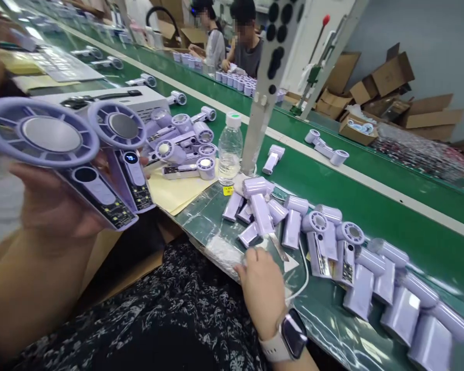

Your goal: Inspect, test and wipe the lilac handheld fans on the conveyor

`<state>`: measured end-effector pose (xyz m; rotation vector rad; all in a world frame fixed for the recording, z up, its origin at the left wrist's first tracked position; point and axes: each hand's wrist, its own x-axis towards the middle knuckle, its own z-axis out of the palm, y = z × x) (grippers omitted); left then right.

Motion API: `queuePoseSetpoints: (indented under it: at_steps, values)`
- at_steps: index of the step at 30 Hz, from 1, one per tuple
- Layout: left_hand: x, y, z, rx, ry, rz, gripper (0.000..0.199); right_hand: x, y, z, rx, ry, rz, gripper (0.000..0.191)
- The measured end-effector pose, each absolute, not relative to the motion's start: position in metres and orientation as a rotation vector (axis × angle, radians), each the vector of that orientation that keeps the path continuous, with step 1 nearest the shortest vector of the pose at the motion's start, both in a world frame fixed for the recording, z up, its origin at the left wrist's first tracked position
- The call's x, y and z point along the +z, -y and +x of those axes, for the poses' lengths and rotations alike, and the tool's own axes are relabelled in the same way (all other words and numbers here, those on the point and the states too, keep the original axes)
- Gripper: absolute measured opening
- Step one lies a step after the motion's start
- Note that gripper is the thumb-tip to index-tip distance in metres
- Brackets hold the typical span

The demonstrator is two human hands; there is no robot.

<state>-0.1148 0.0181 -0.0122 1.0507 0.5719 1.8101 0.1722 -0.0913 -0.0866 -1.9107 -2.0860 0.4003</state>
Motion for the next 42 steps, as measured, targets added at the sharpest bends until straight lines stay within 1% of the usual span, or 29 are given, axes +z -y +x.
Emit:
queuePoseSetpoints:
  at_steps: [3,5,7,10,12,15,21,26,29,35,39,42]
  values:
    - [-0.024,-0.028,-0.066,1.734,-0.436,1.039,0.065,-0.087,0.097,0.168,0.59,2.073,-1.768,0.016]
    - [-0.03,-0.029,-0.029,1.616,-0.346,0.997,0.064,-0.081,0.1,0.171,0.731,1.889,-1.666,0.015]
    - [-0.032,-0.025,0.007,1.443,-0.269,0.908,0.064,-0.073,0.104,0.179,0.893,1.635,-1.538,0.019]
    - [-0.032,-0.016,0.056,1.193,-0.195,0.755,0.071,-0.061,0.109,0.189,1.106,1.329,-1.36,0.025]
    - [-0.03,-0.011,0.08,1.095,-0.167,0.685,0.07,-0.055,0.109,0.192,1.14,1.208,-1.291,0.021]
    - [-0.027,-0.007,0.1,1.058,-0.141,0.643,0.068,-0.053,0.107,0.193,1.153,1.192,-1.233,0.031]
    - [-0.032,-0.009,0.093,1.048,-0.212,0.696,0.072,-0.064,0.102,0.193,1.351,1.2,-1.19,0.04]
    - [-0.037,-0.009,0.079,1.047,-0.266,0.667,0.073,-0.068,0.096,0.193,1.531,1.213,-1.17,0.043]
    - [-0.037,-0.01,0.073,1.049,-0.304,0.664,0.074,-0.07,0.095,0.188,1.523,1.178,-1.151,0.048]
    - [-0.038,-0.016,0.064,1.106,-0.327,0.638,0.071,-0.074,0.092,0.164,1.516,0.922,-0.979,0.048]
    - [-0.039,-0.017,0.06,1.108,-0.31,0.66,0.071,-0.073,0.089,0.161,1.538,1.041,-1.003,0.048]
    - [-0.039,-0.016,0.059,1.119,-0.297,0.683,0.072,-0.071,0.091,0.162,1.45,1.064,-1.07,0.049]
